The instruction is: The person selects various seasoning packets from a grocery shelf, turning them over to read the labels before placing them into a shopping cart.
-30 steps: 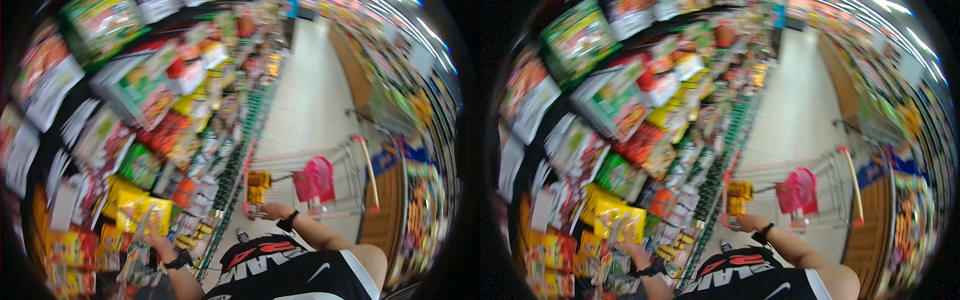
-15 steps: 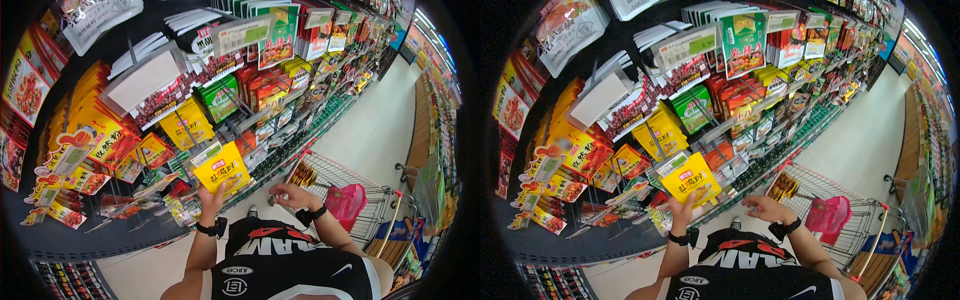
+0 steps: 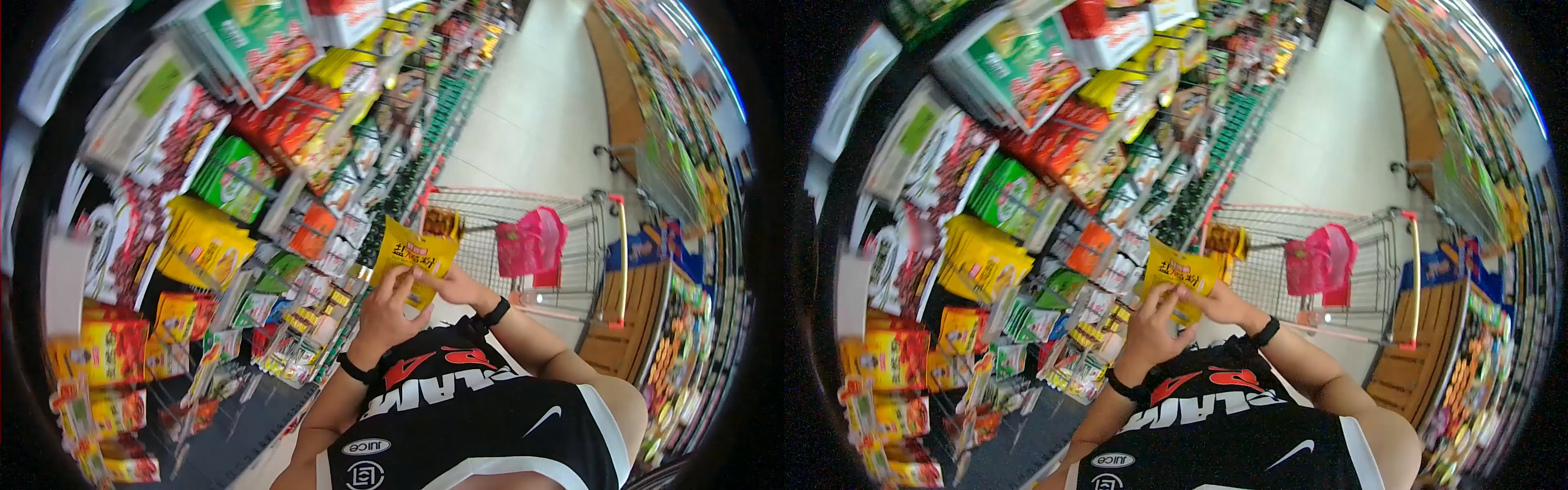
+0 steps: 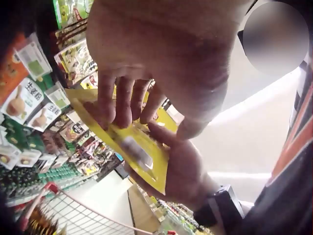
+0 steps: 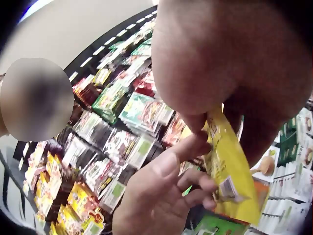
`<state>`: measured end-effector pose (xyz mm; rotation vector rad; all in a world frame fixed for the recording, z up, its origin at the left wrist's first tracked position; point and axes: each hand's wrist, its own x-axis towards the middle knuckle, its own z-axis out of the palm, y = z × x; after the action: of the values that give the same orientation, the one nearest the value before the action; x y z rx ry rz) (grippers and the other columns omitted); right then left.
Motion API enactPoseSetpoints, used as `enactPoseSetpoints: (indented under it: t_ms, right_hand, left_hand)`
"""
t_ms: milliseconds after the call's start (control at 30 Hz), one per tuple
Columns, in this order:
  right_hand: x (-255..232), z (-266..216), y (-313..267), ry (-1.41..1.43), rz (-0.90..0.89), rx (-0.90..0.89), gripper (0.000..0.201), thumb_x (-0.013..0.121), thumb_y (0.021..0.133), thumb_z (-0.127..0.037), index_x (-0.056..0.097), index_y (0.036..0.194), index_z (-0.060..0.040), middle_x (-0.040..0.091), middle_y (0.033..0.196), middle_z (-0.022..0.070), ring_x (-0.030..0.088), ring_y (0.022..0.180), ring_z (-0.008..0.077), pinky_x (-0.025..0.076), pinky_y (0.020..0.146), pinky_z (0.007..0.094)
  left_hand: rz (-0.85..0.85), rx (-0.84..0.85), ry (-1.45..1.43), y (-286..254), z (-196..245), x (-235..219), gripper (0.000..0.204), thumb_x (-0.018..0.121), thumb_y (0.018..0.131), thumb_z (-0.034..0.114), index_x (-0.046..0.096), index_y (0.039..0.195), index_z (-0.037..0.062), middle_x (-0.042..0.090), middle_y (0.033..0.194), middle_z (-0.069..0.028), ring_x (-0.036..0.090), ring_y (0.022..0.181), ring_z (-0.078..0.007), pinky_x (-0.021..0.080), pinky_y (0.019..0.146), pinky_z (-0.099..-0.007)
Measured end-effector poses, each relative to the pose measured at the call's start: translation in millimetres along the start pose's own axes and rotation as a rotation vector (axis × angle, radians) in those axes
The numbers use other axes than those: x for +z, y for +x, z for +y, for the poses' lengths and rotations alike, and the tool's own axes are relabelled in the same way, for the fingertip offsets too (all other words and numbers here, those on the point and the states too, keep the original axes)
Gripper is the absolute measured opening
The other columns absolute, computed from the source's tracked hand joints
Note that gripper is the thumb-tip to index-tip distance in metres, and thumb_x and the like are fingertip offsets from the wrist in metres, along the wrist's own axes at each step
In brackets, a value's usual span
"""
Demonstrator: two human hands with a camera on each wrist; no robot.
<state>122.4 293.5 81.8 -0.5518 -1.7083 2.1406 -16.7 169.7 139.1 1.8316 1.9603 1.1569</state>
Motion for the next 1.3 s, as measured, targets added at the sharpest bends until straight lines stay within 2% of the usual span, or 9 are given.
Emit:
enactPoseSetpoints:
  t_ms: [200,333,433,600,667,900,1067,1200,1300]
  right_hand:
    - [-36,-3,-41,0.067,0.398,0.109,0.029,0.055,0.101,-0.016,0.056,0.126,-0.0007,0.067,0.113,0.005,0.061,0.1,0.0129,0.051,0.087,0.031]
    - [-41,4,-56,0.203,0.554,0.126,0.03,0.057,0.1,-0.015,0.056,0.125,-0.0005,0.066,0.114,0.0054,0.061,0.101,0.0126,0.051,0.087,0.0303]
    - [-49,9,-67,0.174,0.642,0.1,0.032,0.058,0.099,-0.014,0.053,0.128,-0.0016,0.064,0.117,0.0059,0.06,0.104,0.0136,0.05,0.088,0.0303]
    - [-86,6,-102,0.255,0.743,0.102,0.041,0.049,0.102,-0.025,0.042,0.137,-0.0053,0.058,0.129,0.0159,0.063,0.109,0.0248,0.049,0.097,0.0369]
    - [-101,10,-119,0.392,0.632,0.198,0.058,0.037,0.101,-0.051,0.041,0.142,-0.0099,0.05,0.141,0.0169,0.062,0.113,0.029,0.049,0.097,0.0421]
    - [-106,-1,-127,0.845,0.581,0.113,0.074,0.046,0.095,-0.059,0.036,0.147,-0.0065,0.048,0.144,0.0141,0.052,0.128,0.0311,0.043,0.105,0.0467]
    - [-146,7,-119,0.686,0.463,0.301,0.056,0.058,0.09,-0.024,0.043,0.139,-0.0016,0.056,0.132,0.0117,0.057,0.119,0.0259,0.045,0.102,0.0419]
    - [-181,9,-82,0.014,0.446,0.578,0.039,0.055,0.09,-0.006,0.052,0.128,0.0012,0.067,0.111,0.0121,0.067,0.094,0.0295,0.054,0.085,0.0391]
    - [-218,32,-72,-0.566,0.24,0.341,0.033,0.057,0.091,-0.01,0.057,0.123,-0.0022,0.068,0.101,0.0199,0.068,0.089,0.0327,0.053,0.078,0.0384]
  left_hand:
    - [0.061,-0.152,-0.097,26,-13,22,0.046,0.078,0.076,0.024,0.062,0.113,0.0028,0.063,0.107,-0.0136,0.065,0.094,-0.0303,0.052,0.072,-0.0368]
    - [-0.51,-0.306,-0.597,36,-36,38,0.03,0.07,0.089,0.018,0.064,0.11,-0.0031,0.072,0.098,-0.0088,0.066,0.09,-0.014,0.051,0.082,-0.0305]
    - [-0.489,-0.402,-0.73,41,-37,54,0.026,0.068,0.09,0.016,0.066,0.108,-0.003,0.072,0.101,-0.0101,0.066,0.092,-0.013,0.051,0.083,-0.0299]
    - [-0.191,0.181,-0.176,64,-28,69,0.02,0.073,0.073,0.005,0.068,0.092,0.0049,0.062,0.079,-0.0079,0.06,0.076,-0.027,0.044,0.071,-0.039]
    - [-0.186,0.305,-0.133,66,-28,79,0.022,0.073,0.07,0.004,0.068,0.092,0.005,0.061,0.082,-0.0063,0.06,0.079,-0.025,0.044,0.072,-0.0381]
    - [-0.304,0.651,-0.106,63,-30,114,0.017,0.064,0.076,0.008,0.067,0.093,0.0044,0.058,0.088,-0.0049,0.059,0.084,-0.0207,0.046,0.076,-0.0354]
    - [-0.338,0.619,0.005,75,-38,121,0.018,0.063,0.078,0.009,0.067,0.094,0.0053,0.059,0.093,-0.0046,0.059,0.085,-0.0204,0.046,0.077,-0.0356]
    - [-0.439,0.435,0.106,80,-54,142,0.031,0.067,0.075,0.011,0.069,0.106,0.0096,0.06,0.098,-0.006,0.059,0.09,-0.0238,0.047,0.081,-0.038]
    - [-0.555,0.235,0.217,90,-45,162,0.039,0.072,0.073,0.013,0.067,0.112,0.0102,0.058,0.104,-0.0084,0.058,0.094,-0.0259,0.047,0.084,-0.0397]
